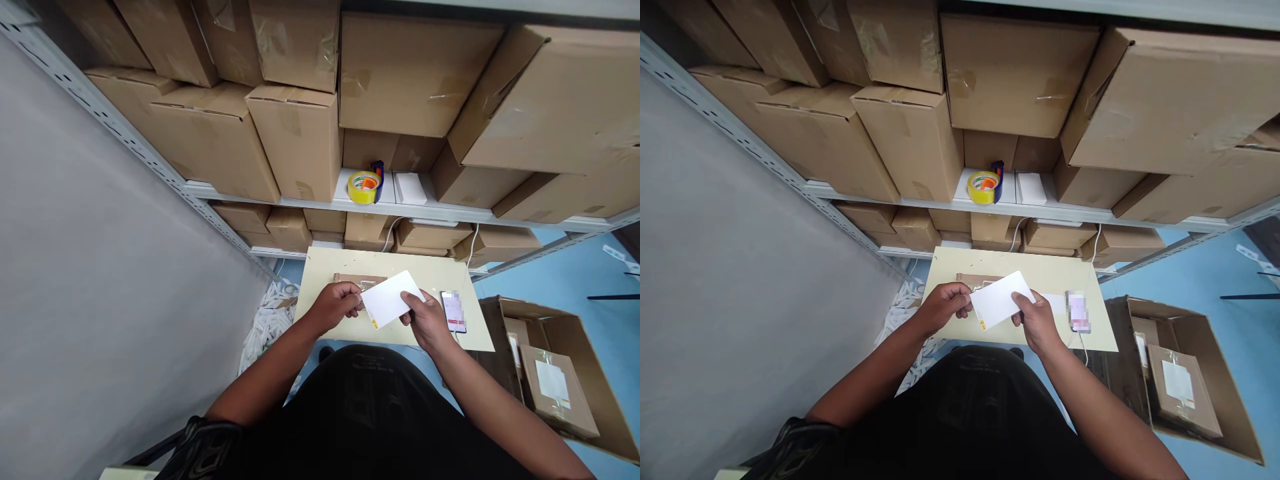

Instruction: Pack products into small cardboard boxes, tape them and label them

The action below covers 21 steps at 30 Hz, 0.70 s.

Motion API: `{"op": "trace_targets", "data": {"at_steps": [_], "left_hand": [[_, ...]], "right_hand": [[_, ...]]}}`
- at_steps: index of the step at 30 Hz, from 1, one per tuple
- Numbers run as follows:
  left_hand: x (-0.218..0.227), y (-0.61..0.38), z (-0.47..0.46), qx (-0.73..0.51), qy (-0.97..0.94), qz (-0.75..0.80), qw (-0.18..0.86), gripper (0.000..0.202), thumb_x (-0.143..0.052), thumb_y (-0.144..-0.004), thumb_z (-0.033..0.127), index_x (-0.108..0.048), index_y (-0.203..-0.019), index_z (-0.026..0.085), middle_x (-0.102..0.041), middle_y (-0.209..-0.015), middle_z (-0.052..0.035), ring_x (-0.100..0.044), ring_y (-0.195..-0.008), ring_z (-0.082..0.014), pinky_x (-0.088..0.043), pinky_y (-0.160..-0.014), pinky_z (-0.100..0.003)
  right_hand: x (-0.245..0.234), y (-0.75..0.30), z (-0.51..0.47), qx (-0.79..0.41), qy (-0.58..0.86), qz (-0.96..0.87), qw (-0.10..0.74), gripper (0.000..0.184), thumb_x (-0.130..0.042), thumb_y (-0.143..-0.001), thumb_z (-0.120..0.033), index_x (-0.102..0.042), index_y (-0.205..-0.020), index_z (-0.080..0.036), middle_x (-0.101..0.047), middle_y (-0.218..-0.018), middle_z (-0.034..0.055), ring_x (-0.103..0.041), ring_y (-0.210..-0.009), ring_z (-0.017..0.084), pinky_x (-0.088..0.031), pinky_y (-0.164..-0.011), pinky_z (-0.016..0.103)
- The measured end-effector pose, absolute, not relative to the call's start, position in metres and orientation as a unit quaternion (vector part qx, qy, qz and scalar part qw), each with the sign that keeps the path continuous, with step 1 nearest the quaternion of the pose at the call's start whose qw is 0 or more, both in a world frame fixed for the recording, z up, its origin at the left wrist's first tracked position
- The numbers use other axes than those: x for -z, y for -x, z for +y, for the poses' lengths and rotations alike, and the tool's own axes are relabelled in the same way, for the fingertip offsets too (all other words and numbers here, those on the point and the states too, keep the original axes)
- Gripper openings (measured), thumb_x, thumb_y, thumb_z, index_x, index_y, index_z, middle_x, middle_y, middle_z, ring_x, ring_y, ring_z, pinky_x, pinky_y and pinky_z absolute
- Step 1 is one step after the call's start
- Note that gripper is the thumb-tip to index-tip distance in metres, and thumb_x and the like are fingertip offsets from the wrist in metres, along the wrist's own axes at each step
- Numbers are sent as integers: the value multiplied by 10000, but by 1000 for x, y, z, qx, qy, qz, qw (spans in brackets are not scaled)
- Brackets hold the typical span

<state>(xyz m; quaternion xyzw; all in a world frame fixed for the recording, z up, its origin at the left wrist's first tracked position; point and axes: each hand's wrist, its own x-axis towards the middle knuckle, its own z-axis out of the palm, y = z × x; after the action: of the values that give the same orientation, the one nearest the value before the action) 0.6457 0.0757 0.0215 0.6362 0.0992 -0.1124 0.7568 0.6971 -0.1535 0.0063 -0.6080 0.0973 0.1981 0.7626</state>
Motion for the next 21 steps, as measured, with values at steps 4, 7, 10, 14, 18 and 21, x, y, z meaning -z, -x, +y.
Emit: {"op": "trace_targets", "data": {"at_steps": [4,7,10,14,18,21], "left_hand": [[-20,-646,73,99,-620,94,772,210,-701,-759,363,-671,-789,157,-657,-676,-8,-569,-571,-110,-451,-588,-255],[-18,-645,70,90,-612,85,781,228,-703,-754,381,-663,-778,158,-638,-668,-3,-545,-570,-105,-447,-597,-257],[-16,-645,68,78,-610,85,784,219,-698,-745,378,-657,-766,163,-616,-664,5,-528,-581,-106,-442,-601,-255],[-13,-645,68,37,-643,97,759,189,-678,-752,361,-657,-755,174,-587,-683,15,-499,-604,-110,-424,-602,-252],[-9,-644,69,8,-685,72,725,173,-653,-801,347,-669,-764,179,-584,-693,17,-507,-657,-125,-426,-656,-263],[-7,-643,70,-4,-689,47,723,174,-640,-825,339,-667,-762,178,-614,-734,10,-546,-730,-140,-444,-725,-271]], "right_hand": [[-2,-693,-151,-212,604,102,761,345,-839,-751,-440,-662,-855,-163,-620,-611,-22,-445,-428,92,-307,-451,256],[9,-691,-146,-233,610,102,751,369,-816,-766,-479,-651,-888,-173,-620,-636,-23,-446,-440,100,-325,-463,262],[18,-693,-143,-219,658,97,714,459,-818,-742,-492,-651,-1043,-189,-643,-797,0,-532,-575,135,-430,-544,279],[10,-692,-137,-18,801,46,596,556,-854,-683,-435,-636,-1159,-248,-602,-1054,44,-577,-865,199,-512,-714,327],[-15,-685,-121,-46,804,-185,563,162,-719,-864,-410,-706,-916,-258,-636,-913,43,-580,-844,211,-498,-777,355],[-24,-682,-105,-86,786,-228,568,157,-702,-892,-413,-725,-870,-260,-653,-795,20,-582,-744,192,-479,-728,332]]}}
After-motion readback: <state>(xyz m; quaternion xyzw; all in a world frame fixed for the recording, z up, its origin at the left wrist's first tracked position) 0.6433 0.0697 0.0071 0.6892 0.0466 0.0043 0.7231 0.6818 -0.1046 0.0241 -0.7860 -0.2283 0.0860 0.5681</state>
